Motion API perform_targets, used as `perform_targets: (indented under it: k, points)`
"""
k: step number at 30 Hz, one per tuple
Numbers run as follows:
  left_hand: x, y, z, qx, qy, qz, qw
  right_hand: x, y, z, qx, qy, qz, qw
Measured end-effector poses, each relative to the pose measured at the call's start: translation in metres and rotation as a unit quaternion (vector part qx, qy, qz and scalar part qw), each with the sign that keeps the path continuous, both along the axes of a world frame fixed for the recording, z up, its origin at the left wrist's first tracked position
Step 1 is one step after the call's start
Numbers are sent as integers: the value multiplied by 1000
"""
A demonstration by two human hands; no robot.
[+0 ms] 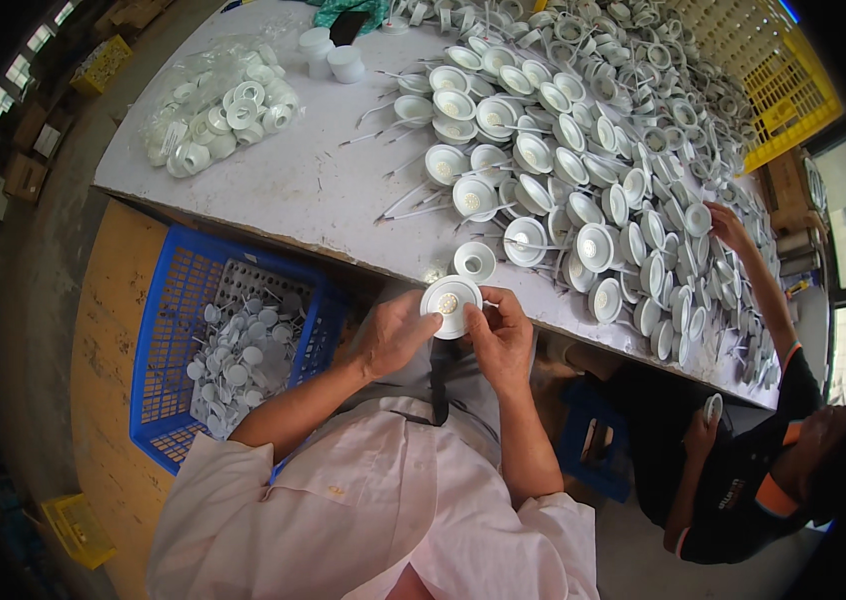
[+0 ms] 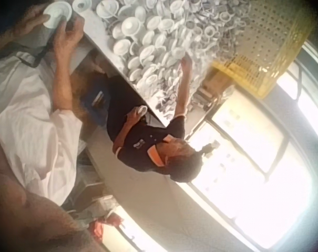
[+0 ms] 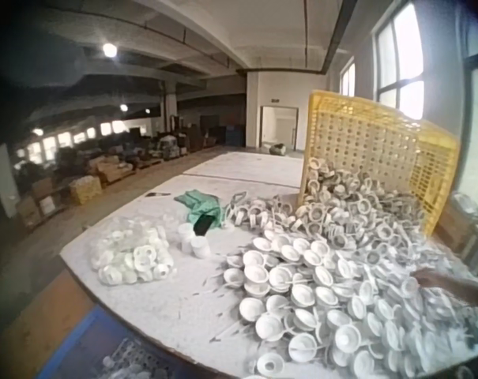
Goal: The person assembles circular LED lights by inserting LED modules and covers into plastic housings by hand and organizes the components on the table.
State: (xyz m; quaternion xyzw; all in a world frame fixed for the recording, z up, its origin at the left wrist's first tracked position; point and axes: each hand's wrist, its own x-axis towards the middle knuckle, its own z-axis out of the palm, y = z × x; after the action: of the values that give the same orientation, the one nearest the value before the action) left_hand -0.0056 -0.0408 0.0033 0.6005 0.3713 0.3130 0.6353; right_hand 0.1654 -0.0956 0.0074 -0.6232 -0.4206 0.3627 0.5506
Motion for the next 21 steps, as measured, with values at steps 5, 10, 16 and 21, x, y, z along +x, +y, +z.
perform_targets:
  k: [5,10,16,21]
  points:
    - [2,-2,4,14,14,2,1000,-4,-2,-1,-9,-9,-20,1000]
    - [4,-1,6,33,72,-8,997,-5,-2,-2,28,-69,-18,997]
    - [12,-1,9,-10,26,-21,999,-3,-5,1,14,-45,-64,997]
    - [15,0,21,-39,36,-34,998,-6,-7,-1,32,-89,-82,992]
